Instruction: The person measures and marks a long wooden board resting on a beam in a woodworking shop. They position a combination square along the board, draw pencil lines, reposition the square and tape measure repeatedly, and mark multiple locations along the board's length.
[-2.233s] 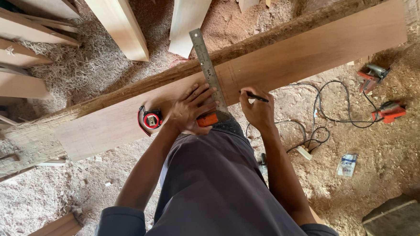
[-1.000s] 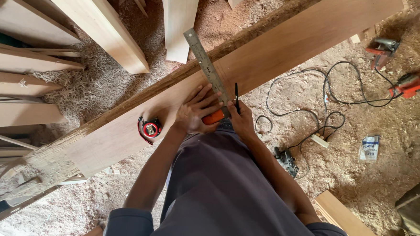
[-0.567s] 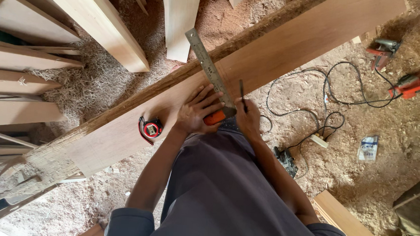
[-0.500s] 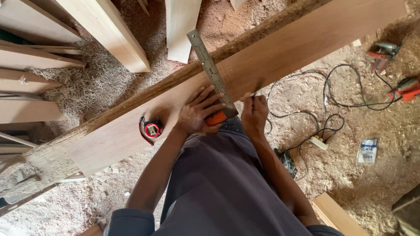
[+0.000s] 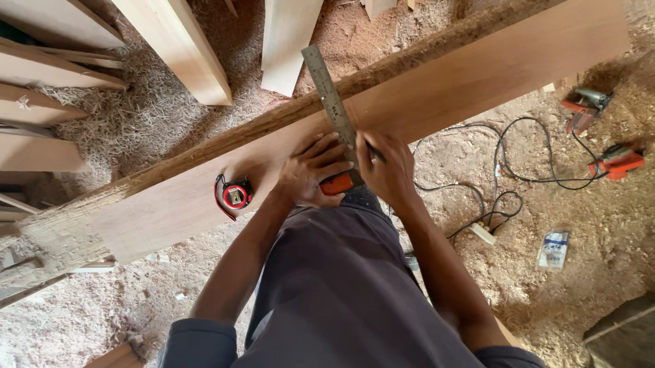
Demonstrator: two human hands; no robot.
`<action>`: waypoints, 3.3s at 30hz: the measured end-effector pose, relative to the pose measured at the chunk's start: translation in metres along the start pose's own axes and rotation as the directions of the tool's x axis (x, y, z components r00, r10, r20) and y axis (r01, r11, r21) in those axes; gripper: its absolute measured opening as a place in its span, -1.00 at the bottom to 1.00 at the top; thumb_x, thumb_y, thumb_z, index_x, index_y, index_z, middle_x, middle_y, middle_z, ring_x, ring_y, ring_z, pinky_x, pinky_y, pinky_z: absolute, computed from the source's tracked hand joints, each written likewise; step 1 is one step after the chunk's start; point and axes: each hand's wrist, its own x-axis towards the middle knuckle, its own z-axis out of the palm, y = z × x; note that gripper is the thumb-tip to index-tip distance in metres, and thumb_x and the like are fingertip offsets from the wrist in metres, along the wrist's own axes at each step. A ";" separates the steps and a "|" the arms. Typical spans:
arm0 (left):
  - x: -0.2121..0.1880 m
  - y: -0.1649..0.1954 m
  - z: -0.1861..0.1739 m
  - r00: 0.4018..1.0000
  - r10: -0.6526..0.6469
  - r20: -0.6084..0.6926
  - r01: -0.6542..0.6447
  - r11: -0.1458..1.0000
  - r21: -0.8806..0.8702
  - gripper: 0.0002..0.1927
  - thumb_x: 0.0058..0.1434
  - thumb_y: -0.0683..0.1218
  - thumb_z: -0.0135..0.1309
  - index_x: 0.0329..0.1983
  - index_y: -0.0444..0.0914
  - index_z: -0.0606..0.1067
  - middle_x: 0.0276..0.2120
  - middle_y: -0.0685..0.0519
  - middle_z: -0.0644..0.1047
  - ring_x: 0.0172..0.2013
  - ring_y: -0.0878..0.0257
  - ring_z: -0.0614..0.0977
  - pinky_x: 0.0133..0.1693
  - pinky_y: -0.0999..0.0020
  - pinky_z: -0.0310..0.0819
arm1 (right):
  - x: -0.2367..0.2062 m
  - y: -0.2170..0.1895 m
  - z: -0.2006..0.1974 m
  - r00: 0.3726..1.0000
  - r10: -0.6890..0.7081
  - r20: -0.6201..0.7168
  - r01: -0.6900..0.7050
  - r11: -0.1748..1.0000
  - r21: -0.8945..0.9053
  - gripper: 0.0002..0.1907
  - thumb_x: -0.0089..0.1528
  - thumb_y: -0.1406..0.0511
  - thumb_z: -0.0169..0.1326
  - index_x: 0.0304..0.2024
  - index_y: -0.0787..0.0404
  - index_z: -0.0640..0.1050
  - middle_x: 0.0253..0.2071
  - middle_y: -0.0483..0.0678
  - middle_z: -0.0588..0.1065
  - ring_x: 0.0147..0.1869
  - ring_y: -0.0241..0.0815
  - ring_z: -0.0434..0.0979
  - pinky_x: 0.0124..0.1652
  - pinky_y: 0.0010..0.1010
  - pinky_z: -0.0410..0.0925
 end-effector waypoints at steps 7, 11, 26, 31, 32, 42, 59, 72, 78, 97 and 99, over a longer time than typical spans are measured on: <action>0.004 -0.002 -0.002 0.998 0.059 0.001 -0.059 0.998 -0.004 -0.27 -0.23 0.23 0.36 0.08 -0.04 0.60 0.27 0.06 0.47 0.38 0.02 0.33 0.41 -0.02 0.10 | -0.024 -0.003 -0.018 0.946 0.235 0.224 -0.179 0.953 -0.245 -0.71 0.40 0.17 0.01 -0.29 0.17 0.63 -0.36 0.01 0.60 -0.27 -0.03 0.59 -0.16 -0.17 0.39; 0.004 -0.003 0.002 0.996 0.085 0.025 -0.085 0.996 0.026 -0.28 -0.21 0.25 0.36 0.05 -0.11 0.60 0.26 0.05 0.47 0.36 -0.03 0.34 0.39 -0.05 0.12 | 0.050 0.013 0.017 0.990 -0.138 -0.025 0.138 0.990 -0.002 -0.57 0.58 0.12 -0.18 -0.18 0.20 0.59 -0.39 0.03 0.54 -0.36 -0.08 0.47 -0.22 -0.28 0.40; -0.001 -0.009 0.005 0.991 0.124 0.058 -0.125 0.992 0.020 -0.33 -0.04 0.29 0.31 0.10 -0.12 0.62 0.38 0.11 0.39 0.46 -0.02 0.20 0.49 0.02 -0.07 | -0.058 0.011 0.026 0.742 0.625 0.242 -0.668 0.658 0.349 -0.73 0.37 0.16 0.07 -0.19 0.27 0.54 -0.47 -0.12 0.43 -0.41 -0.32 0.36 -0.39 -0.36 0.27; -0.002 -0.006 0.002 0.995 0.079 0.063 -0.079 0.997 -0.012 -0.34 -0.05 0.25 0.30 0.12 -0.08 0.62 0.39 0.15 0.38 0.49 0.06 0.18 0.52 0.08 -0.08 | -0.058 0.010 0.046 0.733 0.634 0.247 -0.629 0.493 0.602 -0.72 0.42 0.18 0.02 -0.20 0.28 0.50 -0.43 -0.20 0.38 -0.37 -0.39 0.31 -0.38 -0.44 0.24; -0.001 -0.005 0.002 0.995 0.080 0.060 -0.079 0.997 -0.014 -0.33 -0.06 0.25 0.30 0.13 -0.07 0.62 0.39 0.15 0.38 0.49 0.06 0.18 0.51 0.07 -0.08 | -0.057 0.009 0.046 0.739 0.629 0.242 -0.614 0.480 0.626 -0.73 0.42 0.18 0.01 -0.20 0.28 0.50 -0.42 -0.19 0.37 -0.37 -0.39 0.29 -0.38 -0.44 0.22; 0.004 -0.004 0.004 0.995 0.085 0.060 -0.087 0.996 0.024 -0.31 0.02 0.32 0.25 0.22 0.03 0.57 0.41 0.21 0.34 0.50 0.10 0.14 0.52 0.08 -0.12 | -0.054 0.011 0.040 0.719 0.606 0.341 -0.637 0.377 0.672 -0.69 0.46 0.12 -0.07 -0.16 0.21 0.52 -0.40 -0.23 0.38 -0.37 -0.43 0.25 -0.37 -0.49 0.19; 0.009 0.001 -0.001 0.996 0.038 0.083 -0.042 0.998 0.045 -0.29 -0.06 0.31 0.30 0.19 0.02 0.57 0.42 0.23 0.33 0.49 0.14 0.18 0.53 0.11 -0.12 | -0.050 0.022 0.030 0.863 0.499 -0.079 -0.424 0.800 0.425 -0.71 0.49 0.22 0.03 -0.22 0.27 0.60 -0.30 -0.09 0.44 -0.26 -0.30 0.41 -0.29 -0.45 0.28; 0.012 0.002 0.003 0.995 0.053 0.078 -0.056 0.998 0.033 -0.23 -0.03 0.34 0.28 0.27 0.03 0.52 0.40 0.13 0.34 0.49 0.11 0.14 0.51 0.04 -0.15 | 0.059 0.005 0.014 0.993 0.077 -0.092 -0.067 0.991 0.115 -0.63 0.50 0.08 -0.06 0.03 0.17 0.63 -0.32 -0.04 0.62 -0.29 -0.09 0.54 -0.29 -0.20 0.36; 0.010 -0.001 -0.005 0.993 0.083 0.088 -0.083 0.997 0.001 -0.22 -0.06 0.31 0.30 0.25 -0.01 0.52 0.42 0.11 0.35 0.49 0.07 0.14 0.51 0.03 -0.17 | -0.026 0.002 -0.029 0.999 -0.038 -0.008 0.036 0.988 -0.153 -0.69 0.44 0.14 0.01 -0.19 0.20 0.64 -0.25 -0.01 0.60 -0.15 0.03 0.58 -0.15 -0.08 0.41; -0.013 -0.024 0.007 0.996 0.085 -0.025 -0.084 0.996 0.032 -0.23 -0.08 0.40 0.26 0.17 -0.02 0.57 0.38 0.07 0.40 0.47 0.04 0.21 0.52 0.04 -0.18 | -0.040 0.019 -0.003 0.924 0.378 0.054 -0.379 0.925 0.011 -0.61 0.43 0.13 0.06 -0.14 0.36 0.63 -0.14 0.17 0.62 -0.02 0.06 0.63 0.00 -0.17 0.44; -0.013 -0.024 0.009 0.989 0.123 -0.082 -0.118 0.991 0.066 -0.22 -0.07 0.39 0.27 0.20 -0.03 0.56 0.38 0.06 0.39 0.47 0.01 0.22 0.51 0.03 -0.18 | -0.085 0.036 -0.019 0.837 0.489 0.244 -0.487 0.870 -0.074 -0.54 0.35 0.06 -0.07 -0.21 0.25 0.69 -0.30 0.08 0.67 -0.18 0.03 0.69 -0.13 -0.16 0.47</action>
